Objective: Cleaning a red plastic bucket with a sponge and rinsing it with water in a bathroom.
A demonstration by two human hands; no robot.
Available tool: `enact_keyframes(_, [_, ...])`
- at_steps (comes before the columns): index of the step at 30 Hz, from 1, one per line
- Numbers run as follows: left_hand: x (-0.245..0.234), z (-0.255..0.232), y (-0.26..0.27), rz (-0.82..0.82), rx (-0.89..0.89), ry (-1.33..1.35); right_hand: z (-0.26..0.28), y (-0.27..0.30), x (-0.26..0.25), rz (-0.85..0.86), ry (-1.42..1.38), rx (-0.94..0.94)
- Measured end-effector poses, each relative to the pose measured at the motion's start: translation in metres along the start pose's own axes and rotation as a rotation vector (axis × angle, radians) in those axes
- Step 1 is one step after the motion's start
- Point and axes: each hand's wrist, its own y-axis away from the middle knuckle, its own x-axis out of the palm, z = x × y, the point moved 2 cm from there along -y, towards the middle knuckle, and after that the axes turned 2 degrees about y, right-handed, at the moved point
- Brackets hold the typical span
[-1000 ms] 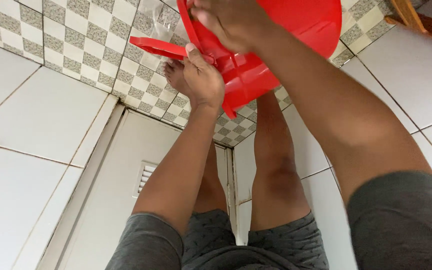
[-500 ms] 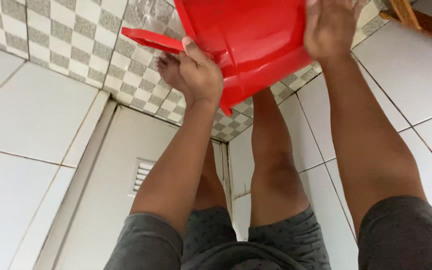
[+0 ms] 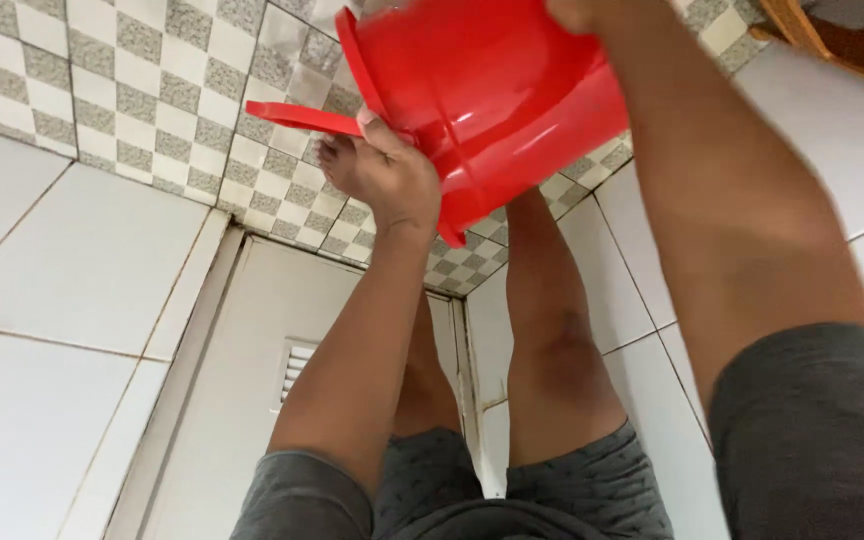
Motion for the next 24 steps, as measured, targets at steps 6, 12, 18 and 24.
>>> enact_keyframes(6, [0.02,0.019,0.012,0.146,-0.461,0.415,0.035,-0.018,0.031,-0.07,-0.005,-0.451])
enact_keyframes(12, [0.015,0.009,0.0,-0.009,-0.183,0.164,0.032,-0.037,0.034,-0.118,0.027,-0.406])
enact_keyframes(18, [0.023,0.008,0.002,-0.001,-0.193,0.102,-0.147,0.0,-0.003,-0.067,-0.21,0.302])
enact_keyframes(24, [-0.013,-0.004,-0.011,0.161,-0.239,0.699,-0.197,0.07,0.005,-0.194,-1.302,0.255])
